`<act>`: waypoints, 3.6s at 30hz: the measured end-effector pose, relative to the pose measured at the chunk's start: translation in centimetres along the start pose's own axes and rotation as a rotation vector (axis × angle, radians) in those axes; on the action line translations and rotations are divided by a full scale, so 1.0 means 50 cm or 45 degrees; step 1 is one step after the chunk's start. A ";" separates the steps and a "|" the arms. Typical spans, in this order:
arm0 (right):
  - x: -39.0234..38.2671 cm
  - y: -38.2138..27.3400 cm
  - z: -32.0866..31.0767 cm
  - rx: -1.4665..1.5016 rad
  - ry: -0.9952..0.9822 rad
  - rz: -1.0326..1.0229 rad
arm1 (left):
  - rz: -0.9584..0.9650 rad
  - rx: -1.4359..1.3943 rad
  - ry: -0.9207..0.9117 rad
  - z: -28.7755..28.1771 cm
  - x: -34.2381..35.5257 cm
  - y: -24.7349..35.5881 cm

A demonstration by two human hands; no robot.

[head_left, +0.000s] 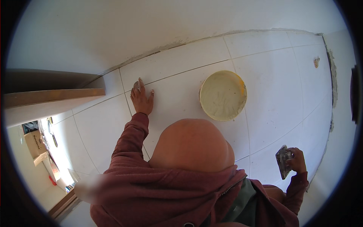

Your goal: Apply grout or adhesive to floor tile seams using a spreader.

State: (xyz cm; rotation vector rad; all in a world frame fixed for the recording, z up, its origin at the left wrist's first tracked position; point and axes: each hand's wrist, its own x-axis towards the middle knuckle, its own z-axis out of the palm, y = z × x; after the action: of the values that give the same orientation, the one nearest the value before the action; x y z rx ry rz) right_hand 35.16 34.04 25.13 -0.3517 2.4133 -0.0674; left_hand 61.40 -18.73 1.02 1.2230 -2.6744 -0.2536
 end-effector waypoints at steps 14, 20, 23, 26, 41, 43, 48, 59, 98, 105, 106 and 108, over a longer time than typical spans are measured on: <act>-0.012 -0.001 0.006 0.133 -0.050 0.042 | -0.171 0.453 -0.287 -0.011 0.050 -0.023; -0.005 -0.001 0.006 0.028 -0.069 -0.021 | -0.140 0.673 -0.554 -0.106 0.050 0.081; -0.003 -0.008 0.003 -0.200 -0.042 -0.055 | 0.302 0.182 -0.229 -0.124 0.039 0.185; -0.009 -0.016 -0.002 -0.008 -0.060 -0.012 | 0.249 -1.031 -0.987 -0.136 0.059 0.288; -0.009 -0.025 -0.005 0.041 -0.108 0.116 | 0.446 -1.064 -2.093 -0.049 0.037 0.497; -0.010 -0.021 -0.004 0.068 -0.114 0.090 | 0.400 -1.136 -2.103 -0.051 0.036 0.497; -0.015 -0.008 0.002 0.058 -0.040 0.045 | 0.205 -1.402 -2.184 -0.064 0.042 0.478; -0.011 0.002 0.010 0.046 -0.019 0.026 | -0.337 -1.313 -0.423 0.069 0.217 0.261; -0.014 -0.018 0.004 0.049 -0.054 0.017 | 0.191 -0.958 0.016 0.195 0.251 0.336; -0.019 -0.007 0.007 0.047 -0.051 0.052 | -0.385 -1.228 0.219 0.232 0.277 0.222; -0.018 -0.007 0.007 -0.033 -0.083 0.100 | -0.461 -1.301 0.245 0.240 0.282 0.223; -0.014 -0.010 0.006 -0.008 -0.085 0.039 | -0.222 -1.019 0.090 0.255 0.284 0.254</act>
State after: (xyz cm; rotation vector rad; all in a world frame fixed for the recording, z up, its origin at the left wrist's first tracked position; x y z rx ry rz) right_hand 36.00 33.78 25.40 -0.3145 2.3528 -0.0339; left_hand 39.94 -20.35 -6.94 1.1332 -2.0341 -1.1394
